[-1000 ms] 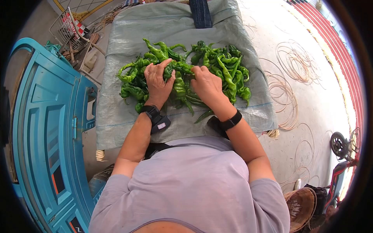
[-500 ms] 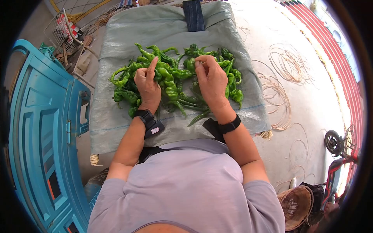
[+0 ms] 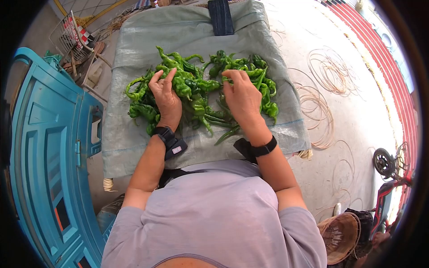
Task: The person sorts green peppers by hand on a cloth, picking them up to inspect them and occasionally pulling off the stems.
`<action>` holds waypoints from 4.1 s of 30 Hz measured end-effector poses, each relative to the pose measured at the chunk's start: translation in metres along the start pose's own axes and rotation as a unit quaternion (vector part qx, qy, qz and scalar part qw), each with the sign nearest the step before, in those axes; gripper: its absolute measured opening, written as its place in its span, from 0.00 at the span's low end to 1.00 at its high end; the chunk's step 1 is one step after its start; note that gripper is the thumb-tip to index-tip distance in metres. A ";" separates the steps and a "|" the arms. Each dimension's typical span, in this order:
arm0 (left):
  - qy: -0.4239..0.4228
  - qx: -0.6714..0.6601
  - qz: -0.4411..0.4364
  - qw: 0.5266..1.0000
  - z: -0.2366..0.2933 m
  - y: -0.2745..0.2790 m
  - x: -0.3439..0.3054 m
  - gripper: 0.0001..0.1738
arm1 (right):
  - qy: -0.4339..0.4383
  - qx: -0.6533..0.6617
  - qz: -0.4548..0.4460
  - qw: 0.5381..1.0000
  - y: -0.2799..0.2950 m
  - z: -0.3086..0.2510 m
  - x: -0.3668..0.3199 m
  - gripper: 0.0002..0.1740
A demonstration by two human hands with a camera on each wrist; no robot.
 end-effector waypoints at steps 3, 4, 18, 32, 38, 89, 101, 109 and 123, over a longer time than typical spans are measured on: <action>-0.014 0.048 0.009 0.999 0.005 0.001 0.000 0.33 | 0.004 -0.087 -0.019 0.996 0.011 0.011 -0.006 0.10; -0.009 0.017 0.009 1.000 0.004 0.001 0.000 0.32 | 0.030 -0.103 0.000 0.994 0.014 0.010 -0.007 0.09; 0.026 -0.081 0.009 0.996 0.005 0.007 0.001 0.26 | 0.099 -0.239 -0.019 0.966 -0.002 0.036 -0.012 0.22; -0.105 0.125 -0.001 0.987 0.026 0.011 -0.005 0.37 | 0.019 0.034 0.098 0.994 0.025 0.002 0.010 0.21; -0.115 0.102 -0.040 0.987 0.034 0.009 0.004 0.35 | 0.228 0.035 -0.055 0.971 -0.029 -0.034 -0.006 0.17; -0.092 0.009 -0.035 0.995 0.031 0.008 0.005 0.34 | 0.165 -0.173 -0.218 0.946 -0.079 0.031 0.065 0.24; -0.105 -0.040 -0.058 0.992 0.031 0.016 0.005 0.38 | 0.027 0.085 -0.179 0.980 -0.034 -0.004 0.067 0.20; -0.117 -0.021 -0.003 0.993 0.024 0.010 0.005 0.29 | 0.137 0.194 -0.217 0.947 -0.026 -0.038 0.058 0.21; -0.078 -0.006 0.021 0.997 0.024 0.008 0.003 0.25 | 0.053 -0.244 -0.158 0.956 -0.059 0.050 0.116 0.30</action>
Point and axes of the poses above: each hand's wrist, its own x-axis towards the middle knuckle, its own y-axis out of the back of the hand, z = x × y, the point moved 5 cm from there along x, towards the middle knuckle, and after that the axes turned 6 degrees about y, right-handed, at the moved point
